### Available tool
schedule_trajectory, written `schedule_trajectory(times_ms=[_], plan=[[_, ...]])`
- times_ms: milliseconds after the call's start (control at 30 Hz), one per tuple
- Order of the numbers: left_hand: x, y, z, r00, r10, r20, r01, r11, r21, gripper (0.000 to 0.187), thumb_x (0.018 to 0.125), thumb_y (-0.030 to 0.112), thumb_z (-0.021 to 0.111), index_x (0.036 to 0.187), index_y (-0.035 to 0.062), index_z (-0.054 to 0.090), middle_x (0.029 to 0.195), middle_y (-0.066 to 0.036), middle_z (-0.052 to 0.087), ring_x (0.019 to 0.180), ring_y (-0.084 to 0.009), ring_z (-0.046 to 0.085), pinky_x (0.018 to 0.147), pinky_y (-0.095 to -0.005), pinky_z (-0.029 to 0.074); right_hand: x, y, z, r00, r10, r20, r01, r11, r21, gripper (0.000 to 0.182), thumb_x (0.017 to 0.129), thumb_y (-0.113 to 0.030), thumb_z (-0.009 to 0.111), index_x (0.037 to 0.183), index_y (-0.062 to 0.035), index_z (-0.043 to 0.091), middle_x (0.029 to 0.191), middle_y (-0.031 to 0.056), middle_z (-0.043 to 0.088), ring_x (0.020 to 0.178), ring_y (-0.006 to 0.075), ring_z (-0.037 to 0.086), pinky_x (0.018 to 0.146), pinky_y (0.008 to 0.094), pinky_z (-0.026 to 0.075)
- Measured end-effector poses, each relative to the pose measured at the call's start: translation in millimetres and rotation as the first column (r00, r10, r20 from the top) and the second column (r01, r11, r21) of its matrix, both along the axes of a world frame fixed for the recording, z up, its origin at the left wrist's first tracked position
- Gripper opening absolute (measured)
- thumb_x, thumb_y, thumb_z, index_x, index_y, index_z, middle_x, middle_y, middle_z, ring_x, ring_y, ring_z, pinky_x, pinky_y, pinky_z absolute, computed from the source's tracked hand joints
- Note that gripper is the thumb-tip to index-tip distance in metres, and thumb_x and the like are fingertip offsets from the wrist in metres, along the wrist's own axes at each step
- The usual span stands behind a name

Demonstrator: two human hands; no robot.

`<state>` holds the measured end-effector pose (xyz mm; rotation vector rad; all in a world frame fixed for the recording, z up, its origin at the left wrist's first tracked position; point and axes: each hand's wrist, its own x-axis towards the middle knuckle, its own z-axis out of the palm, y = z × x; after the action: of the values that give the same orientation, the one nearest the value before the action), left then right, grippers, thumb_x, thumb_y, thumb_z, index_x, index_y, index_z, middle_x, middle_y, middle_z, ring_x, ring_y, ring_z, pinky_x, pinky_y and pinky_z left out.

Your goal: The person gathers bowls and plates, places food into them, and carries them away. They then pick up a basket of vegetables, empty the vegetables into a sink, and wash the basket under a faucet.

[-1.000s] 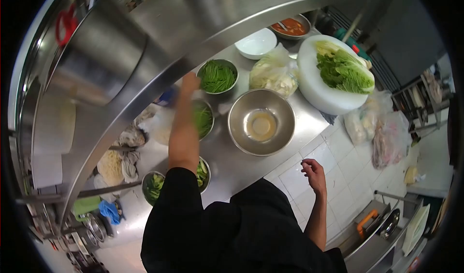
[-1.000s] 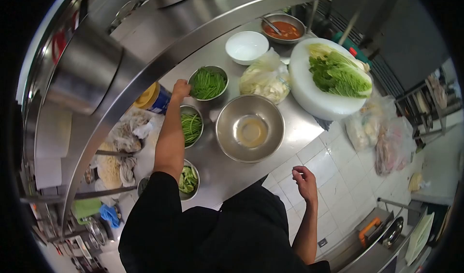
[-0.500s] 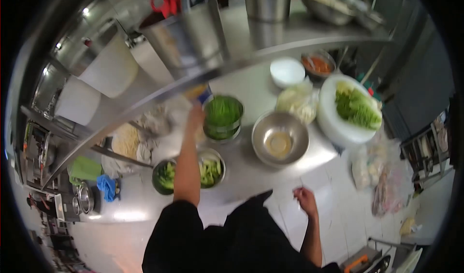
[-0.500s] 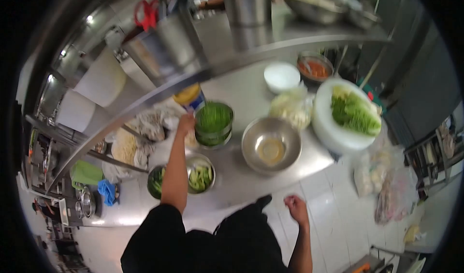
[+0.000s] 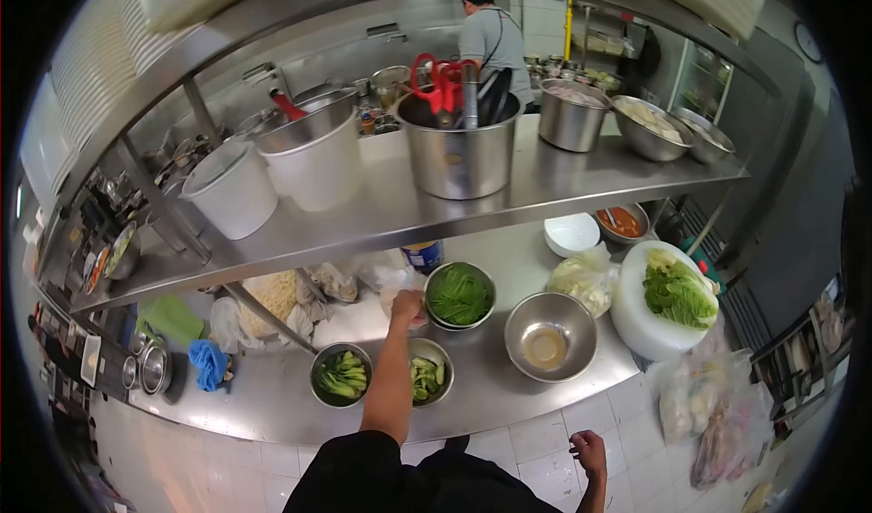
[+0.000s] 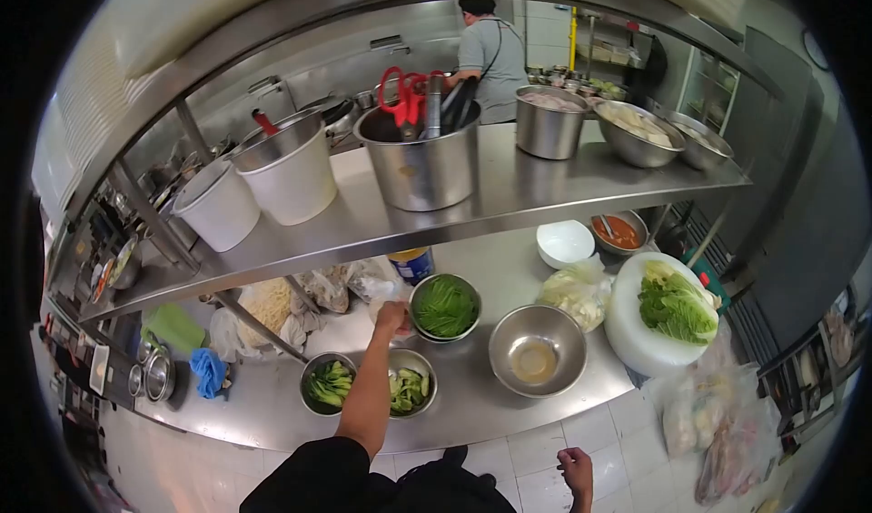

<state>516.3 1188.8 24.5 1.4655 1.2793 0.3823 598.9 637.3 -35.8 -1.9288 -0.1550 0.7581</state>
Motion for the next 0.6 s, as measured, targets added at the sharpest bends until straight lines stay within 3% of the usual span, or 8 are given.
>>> schedule_trajectory(times_ms=[33,100,167,300,367,433,600], plan=[[0,0,-3,1.000,0.014,0.004,-0.014,1.000,-0.003,0.033,0.084,0.027,0.051,0.084,-0.0032,0.064,0.079,-0.023,0.065,0.059,-0.0285,0.066,0.052,-0.0355,0.055,2,9,13,1.000,-0.005,0.017,0.005,1.000,-0.010,0.026,0.082,-0.024,0.062,0.091,0.0001,0.061,0.077,0.0078,0.063,0.065,0.0182,0.064,0.052,0.0283,0.049],[1,2,-7,0.937,-0.224,-0.268,0.285,0.933,0.218,0.024,0.077,0.020,0.056,0.082,-0.0021,0.064,0.070,-0.019,0.065,0.058,-0.0268,0.066,0.055,-0.0352,0.055,8,26,17,0.999,0.027,0.030,-0.025,0.998,-0.050,0.024,0.083,-0.021,0.057,0.093,0.0001,0.060,0.082,0.0085,0.064,0.066,0.0187,0.063,0.055,0.0297,0.049],[-1,-8,-2,0.914,-0.294,-0.280,0.363,0.902,0.236,0.020,0.073,0.015,0.057,0.077,-0.0030,0.064,0.064,-0.017,0.064,0.059,-0.0271,0.066,0.061,-0.0360,0.055,11,43,15,0.998,0.054,0.040,-0.052,0.997,-0.054,0.025,0.082,-0.022,0.059,0.093,0.0005,0.060,0.080,0.0086,0.064,0.066,0.0184,0.064,0.054,0.0292,0.049],[-9,0,-9,0.920,-0.296,-0.256,0.364,0.888,0.280,0.017,0.071,0.012,0.057,0.071,-0.0031,0.063,0.062,-0.017,0.064,0.061,-0.0285,0.066,0.067,-0.0366,0.054,4,71,17,0.984,0.170,0.045,-0.165,0.982,-0.092,0.026,0.082,-0.022,0.061,0.094,0.0009,0.061,0.078,0.0088,0.064,0.066,0.0180,0.064,0.052,0.0282,0.049],[-15,10,-6,0.930,-0.221,-0.295,0.327,0.864,0.384,0.016,0.072,0.012,0.055,0.069,-0.0016,0.064,0.063,-0.019,0.064,0.064,-0.0308,0.066,0.070,-0.0376,0.053,-5,76,21,0.978,0.207,0.026,-0.205,0.975,-0.082,0.025,0.082,-0.020,0.062,0.095,0.0009,0.061,0.080,0.0089,0.064,0.067,0.0177,0.064,0.052,0.0281,0.049],[-27,22,-2,0.940,-0.203,-0.274,0.298,0.879,0.371,0.017,0.072,0.013,0.055,0.070,-0.0015,0.064,0.064,-0.020,0.064,0.067,-0.0318,0.066,0.071,-0.0377,0.053,-14,76,23,0.973,0.231,0.022,-0.225,0.960,-0.169,0.023,0.084,-0.021,0.058,0.094,-0.0002,0.060,0.082,0.0080,0.063,0.068,0.0185,0.063,0.054,0.0290,0.049],[-60,38,14,0.945,-0.191,-0.266,0.262,0.928,0.264,0.020,0.072,0.013,0.057,0.081,-0.0032,0.064,0.074,-0.022,0.065,0.071,-0.0339,0.066,0.069,-0.0388,0.053,-36,61,12,0.965,0.261,0.031,-0.252,0.951,-0.179,0.025,0.084,-0.021,0.058,0.096,0.0008,0.060,0.082,0.0092,0.063,0.067,0.0188,0.063,0.055,0.0301,0.050]])
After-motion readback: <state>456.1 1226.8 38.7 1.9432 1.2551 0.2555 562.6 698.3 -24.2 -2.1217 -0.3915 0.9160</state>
